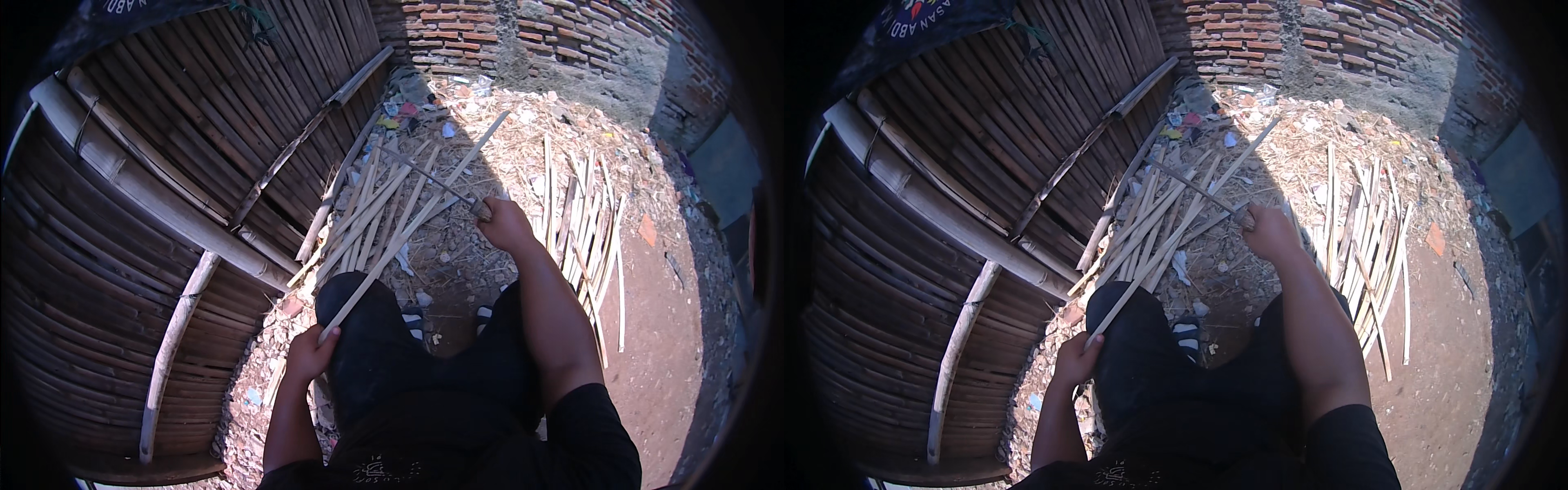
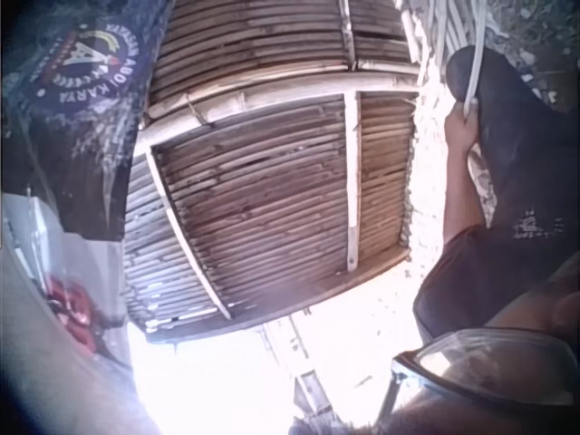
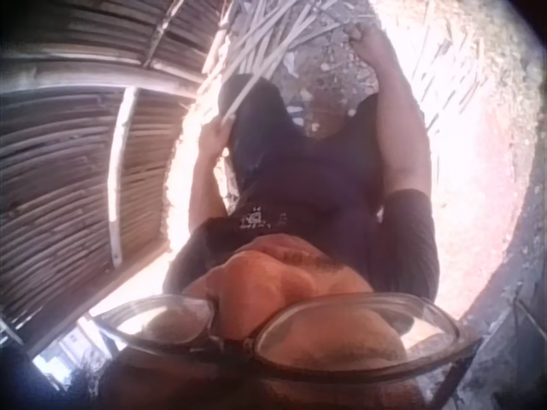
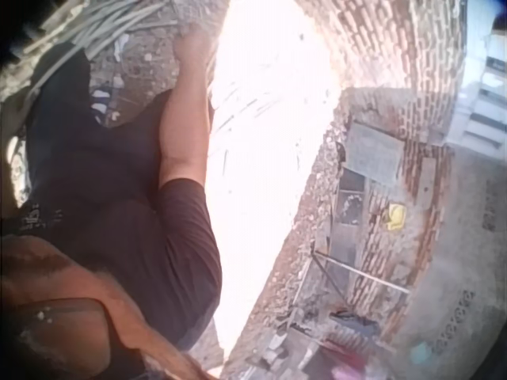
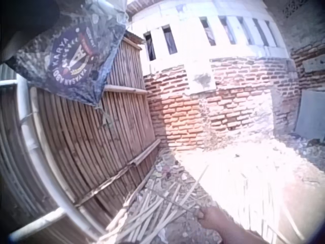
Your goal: The person shaves a bamboo strip using a blade held in one hand, while supporting the strip on their lap with the other hand.
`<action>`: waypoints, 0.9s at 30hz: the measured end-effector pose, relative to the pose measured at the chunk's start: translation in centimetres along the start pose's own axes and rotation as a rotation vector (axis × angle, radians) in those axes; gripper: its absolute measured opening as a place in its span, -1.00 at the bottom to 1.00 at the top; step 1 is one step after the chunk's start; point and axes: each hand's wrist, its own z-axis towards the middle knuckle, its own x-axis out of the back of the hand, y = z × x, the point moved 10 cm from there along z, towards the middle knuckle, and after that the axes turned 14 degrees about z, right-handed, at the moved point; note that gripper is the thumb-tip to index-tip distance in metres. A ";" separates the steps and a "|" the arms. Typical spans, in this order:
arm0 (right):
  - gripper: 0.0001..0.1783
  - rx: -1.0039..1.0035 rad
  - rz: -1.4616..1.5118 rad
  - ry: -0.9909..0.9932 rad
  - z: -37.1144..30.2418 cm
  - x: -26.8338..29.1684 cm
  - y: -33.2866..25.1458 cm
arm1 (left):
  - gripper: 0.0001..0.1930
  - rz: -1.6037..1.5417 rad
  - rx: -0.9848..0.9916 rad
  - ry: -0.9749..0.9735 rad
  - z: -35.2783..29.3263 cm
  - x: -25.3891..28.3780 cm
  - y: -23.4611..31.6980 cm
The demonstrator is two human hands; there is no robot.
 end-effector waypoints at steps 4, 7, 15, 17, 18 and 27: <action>-0.66 0.203 -0.053 -0.204 -1.4 -3.8 -4.0 | -0.40 -0.041 0.008 -0.009 -0.1 -0.2 -0.2; -0.68 0.341 -0.142 -0.393 -3.6 -7.4 -8.2 | -0.42 -0.031 0.021 -0.021 -0.1 -0.2 -0.8; -0.68 0.241 -0.087 -0.210 -1.2 -5.8 -5.0 | -0.37 -0.062 0.002 0.028 -0.2 -0.5 -0.9; -0.64 0.086 -0.004 -0.045 -0.2 -2.8 -2.2 | -0.38 -0.024 0.008 0.027 -0.3 -0.1 -0.6; -0.63 0.013 0.027 0.011 0.1 -1.4 -0.9 | -0.38 -0.005 0.010 0.027 -0.2 0.0 -0.4; -0.64 0.243 0.006 -0.275 -2.1 -6.3 -5.4 | -0.38 -0.066 0.012 0.012 -0.2 -0.2 -0.5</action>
